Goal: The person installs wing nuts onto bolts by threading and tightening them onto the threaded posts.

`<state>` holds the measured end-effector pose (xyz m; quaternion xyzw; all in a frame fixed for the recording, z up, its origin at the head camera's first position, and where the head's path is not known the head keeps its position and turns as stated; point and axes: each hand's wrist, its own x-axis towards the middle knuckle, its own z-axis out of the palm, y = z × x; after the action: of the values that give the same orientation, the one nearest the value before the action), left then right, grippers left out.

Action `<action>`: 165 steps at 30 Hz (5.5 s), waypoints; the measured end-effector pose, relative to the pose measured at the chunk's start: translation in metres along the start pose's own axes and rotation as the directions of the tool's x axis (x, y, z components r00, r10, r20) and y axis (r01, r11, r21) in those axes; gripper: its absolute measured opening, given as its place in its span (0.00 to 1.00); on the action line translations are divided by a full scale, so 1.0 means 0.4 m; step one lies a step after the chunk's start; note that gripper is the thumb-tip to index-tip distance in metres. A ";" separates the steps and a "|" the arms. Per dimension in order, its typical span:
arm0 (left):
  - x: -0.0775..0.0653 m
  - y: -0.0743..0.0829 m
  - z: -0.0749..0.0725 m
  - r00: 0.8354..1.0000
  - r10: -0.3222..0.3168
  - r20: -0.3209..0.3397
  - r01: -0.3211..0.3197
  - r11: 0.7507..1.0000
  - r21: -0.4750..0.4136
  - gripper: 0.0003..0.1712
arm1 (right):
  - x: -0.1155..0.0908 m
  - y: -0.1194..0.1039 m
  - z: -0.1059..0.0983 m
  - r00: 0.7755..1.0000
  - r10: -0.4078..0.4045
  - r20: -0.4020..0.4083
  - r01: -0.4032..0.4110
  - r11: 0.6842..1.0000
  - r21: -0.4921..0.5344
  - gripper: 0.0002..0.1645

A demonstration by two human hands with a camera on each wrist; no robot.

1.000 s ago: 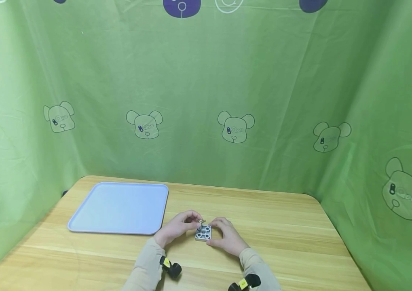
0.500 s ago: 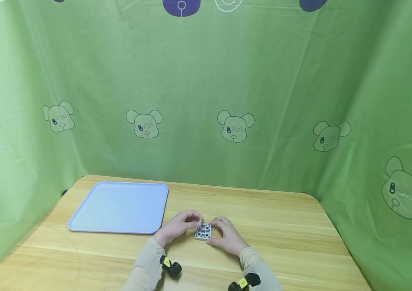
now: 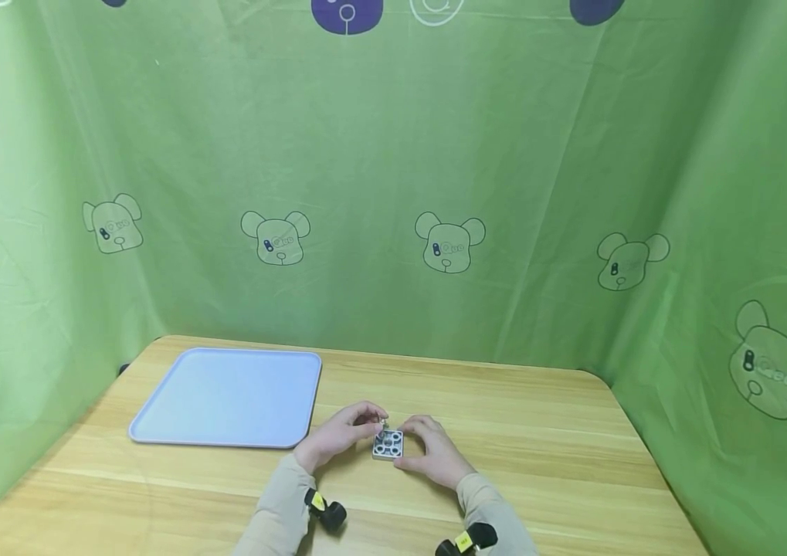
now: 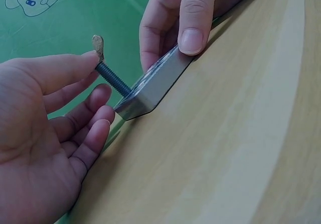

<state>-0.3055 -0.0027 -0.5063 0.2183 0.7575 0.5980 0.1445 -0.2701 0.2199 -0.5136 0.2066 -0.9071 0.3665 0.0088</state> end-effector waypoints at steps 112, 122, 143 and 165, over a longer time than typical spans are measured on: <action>0.006 -0.010 0.000 0.999 0.021 -0.033 -0.021 1.000 -0.003 0.14 | -0.003 -0.002 -0.002 0.999 -0.039 -0.014 0.038 0.999 -0.022 0.34; 0.004 -0.013 0.001 0.999 0.028 -0.044 -0.028 0.999 0.017 0.12 | -0.003 0.001 0.000 1.000 -0.020 -0.010 0.020 1.000 -0.014 0.34; -0.003 0.004 -0.001 0.999 -0.018 -0.033 0.017 0.999 -0.031 0.21 | -0.003 0.006 0.003 1.000 -0.009 -0.009 0.009 1.000 -0.002 0.36; 0.000 0.001 -0.003 1.000 -0.013 -0.023 0.012 0.999 -0.040 0.20 | -0.001 0.007 0.003 1.000 -0.016 -0.005 0.016 1.000 -0.013 0.36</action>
<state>-0.3062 -0.0037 -0.5056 0.2034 0.7484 0.6147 0.1436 -0.2706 0.2210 -0.5165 0.2126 -0.9078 0.3612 0.0155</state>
